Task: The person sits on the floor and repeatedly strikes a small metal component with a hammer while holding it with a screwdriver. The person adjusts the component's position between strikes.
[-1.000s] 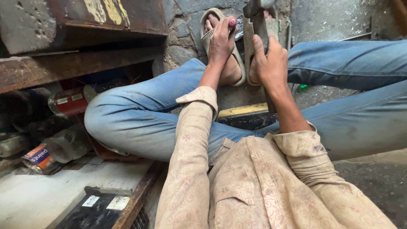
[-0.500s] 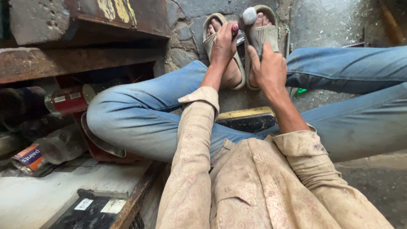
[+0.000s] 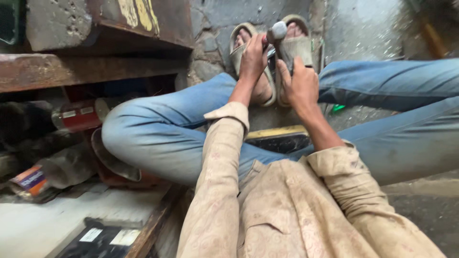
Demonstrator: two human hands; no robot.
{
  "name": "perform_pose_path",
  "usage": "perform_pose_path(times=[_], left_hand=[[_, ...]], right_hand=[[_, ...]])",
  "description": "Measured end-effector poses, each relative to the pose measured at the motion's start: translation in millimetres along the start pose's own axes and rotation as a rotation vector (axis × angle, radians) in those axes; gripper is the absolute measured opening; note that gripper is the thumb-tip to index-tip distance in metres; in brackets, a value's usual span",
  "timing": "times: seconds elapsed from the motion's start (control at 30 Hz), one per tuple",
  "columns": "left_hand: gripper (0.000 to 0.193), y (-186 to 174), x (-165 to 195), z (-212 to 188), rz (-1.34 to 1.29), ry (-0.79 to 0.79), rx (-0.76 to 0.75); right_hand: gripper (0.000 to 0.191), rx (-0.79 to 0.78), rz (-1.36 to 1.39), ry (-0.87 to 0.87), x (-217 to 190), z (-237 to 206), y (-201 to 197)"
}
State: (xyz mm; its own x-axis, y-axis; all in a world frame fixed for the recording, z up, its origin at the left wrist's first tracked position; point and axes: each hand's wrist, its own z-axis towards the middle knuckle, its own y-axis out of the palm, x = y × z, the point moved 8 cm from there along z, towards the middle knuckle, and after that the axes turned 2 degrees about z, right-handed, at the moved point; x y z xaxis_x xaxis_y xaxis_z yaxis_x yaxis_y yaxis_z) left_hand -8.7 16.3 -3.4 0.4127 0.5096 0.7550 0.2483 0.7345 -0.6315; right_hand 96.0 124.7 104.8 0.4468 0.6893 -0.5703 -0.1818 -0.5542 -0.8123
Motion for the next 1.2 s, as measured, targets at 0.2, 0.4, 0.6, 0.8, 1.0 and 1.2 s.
perform_pose_path(times=[0.2,0.4,0.6,0.8,1.0,1.2], left_hand=[[0.029,-2,-2,-6,0.060,0.000,0.023],[0.034,-3,-5,-7,0.038,-0.056,0.007],[0.033,-5,0,-4,-0.018,-0.025,0.017],[0.035,1,-11,-11,0.023,-0.048,0.013],[0.035,1,-7,-4,-0.014,-0.042,0.026],[0.037,-10,-2,5,-0.022,-0.087,0.036]], right_hand=[[0.047,0.254,0.667,-0.250,-5,-28,-35],[0.048,0.009,-0.048,-0.080,-4,-10,16],[0.051,0.192,0.370,-0.183,-26,-12,-35],[0.050,0.345,0.493,-0.298,-21,-29,-38],[0.054,-0.040,0.045,0.120,33,-10,35],[0.056,0.057,0.364,0.119,48,-1,17]])
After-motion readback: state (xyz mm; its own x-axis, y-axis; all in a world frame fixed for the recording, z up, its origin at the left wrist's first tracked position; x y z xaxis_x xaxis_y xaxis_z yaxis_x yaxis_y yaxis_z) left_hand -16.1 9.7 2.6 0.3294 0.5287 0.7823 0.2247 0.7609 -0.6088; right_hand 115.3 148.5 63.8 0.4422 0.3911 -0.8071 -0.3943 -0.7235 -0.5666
